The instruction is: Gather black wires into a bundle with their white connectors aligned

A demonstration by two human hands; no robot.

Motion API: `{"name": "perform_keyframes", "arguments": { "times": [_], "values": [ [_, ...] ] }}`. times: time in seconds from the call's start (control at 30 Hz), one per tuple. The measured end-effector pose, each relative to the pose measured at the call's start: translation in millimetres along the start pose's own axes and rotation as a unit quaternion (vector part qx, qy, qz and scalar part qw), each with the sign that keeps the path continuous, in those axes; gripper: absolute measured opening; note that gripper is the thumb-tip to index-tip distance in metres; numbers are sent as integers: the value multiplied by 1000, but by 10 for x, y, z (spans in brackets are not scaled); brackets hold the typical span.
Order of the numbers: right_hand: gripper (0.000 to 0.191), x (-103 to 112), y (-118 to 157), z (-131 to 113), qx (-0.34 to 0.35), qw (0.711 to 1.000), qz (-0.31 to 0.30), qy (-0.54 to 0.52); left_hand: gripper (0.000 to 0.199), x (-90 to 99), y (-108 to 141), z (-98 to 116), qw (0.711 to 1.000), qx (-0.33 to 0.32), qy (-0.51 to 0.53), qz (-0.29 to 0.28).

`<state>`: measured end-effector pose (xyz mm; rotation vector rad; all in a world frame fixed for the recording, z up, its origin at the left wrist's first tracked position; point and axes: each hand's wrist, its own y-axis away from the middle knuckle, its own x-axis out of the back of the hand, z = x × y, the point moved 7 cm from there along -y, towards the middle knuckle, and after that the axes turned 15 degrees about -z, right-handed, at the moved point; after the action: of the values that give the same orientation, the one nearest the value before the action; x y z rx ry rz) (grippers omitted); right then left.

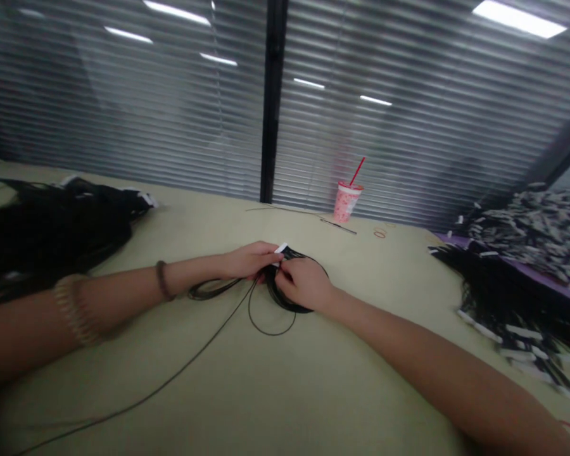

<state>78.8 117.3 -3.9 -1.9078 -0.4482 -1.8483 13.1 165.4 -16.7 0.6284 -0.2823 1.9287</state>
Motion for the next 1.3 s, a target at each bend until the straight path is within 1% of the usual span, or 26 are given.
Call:
{"name": "perform_keyframes", "arguments": {
  "times": [0.07, 0.17, 0.27, 0.37, 0.47, 0.57, 0.63, 0.7, 0.73, 0.83, 0.9, 0.97, 1.07, 1.2, 1.3],
  "values": [
    [25, 0, -1, -9, 3, 1000, 2, -5, 24, -5, 1, -3, 1000, -1, -8, -2],
    [26, -11, -5, -24, 10, 1000, 5, -21, 22, -13, -4, 15, 999, -44, -11, -3],
    [27, -25, -16, -35, 13, 999, 5, -37, 22, -4, -6, -30, 999, -51, -10, 6],
    [26, -26, -24, -41, 15, 999, 8, -41, 22, 6, 16, -12, 997, -78, -5, 10],
    [25, -29, -27, -30, 8, 999, 9, -46, 22, 4, 45, 14, 997, -80, 3, 8],
    [24, -38, -30, -22, 7, 999, 5, -51, 23, 5, 53, 21, 997, -69, 7, 13],
    [24, -39, -34, -24, 12, 999, 0, -46, 23, -3, 37, 20, 998, -63, -6, 5],
    [23, -26, -32, -23, 12, 999, -2, -35, 22, 19, 21, 9, 998, -58, 3, 15],
    [23, -16, -26, -17, 8, 1000, -1, -30, 22, 12, 5, -6, 999, -45, 7, 7],
    [17, 16, 4, 18, -18, 999, 5, -29, 24, 24, -20, -36, 1000, -9, 13, 10],
    [15, 35, 28, 41, -32, 999, 15, -35, 24, 18, -29, -24, 1000, -4, 22, 6],
    [17, 48, 43, 59, -40, 998, 26, -41, 24, 17, -30, -15, 999, 4, 38, 7],
    [20, 64, 50, 76, -44, 998, 32, -41, 28, 19, -24, 0, 999, 25, 33, 14],
    [23, 97, 65, 73, -39, 998, 28, -32, 29, 11, -19, 17, 998, 50, 34, 23],
    [25, 129, 92, 58, -25, 998, 37, -33, 33, 20, -6, 19, 996, 68, 38, 44]
  ]
}}
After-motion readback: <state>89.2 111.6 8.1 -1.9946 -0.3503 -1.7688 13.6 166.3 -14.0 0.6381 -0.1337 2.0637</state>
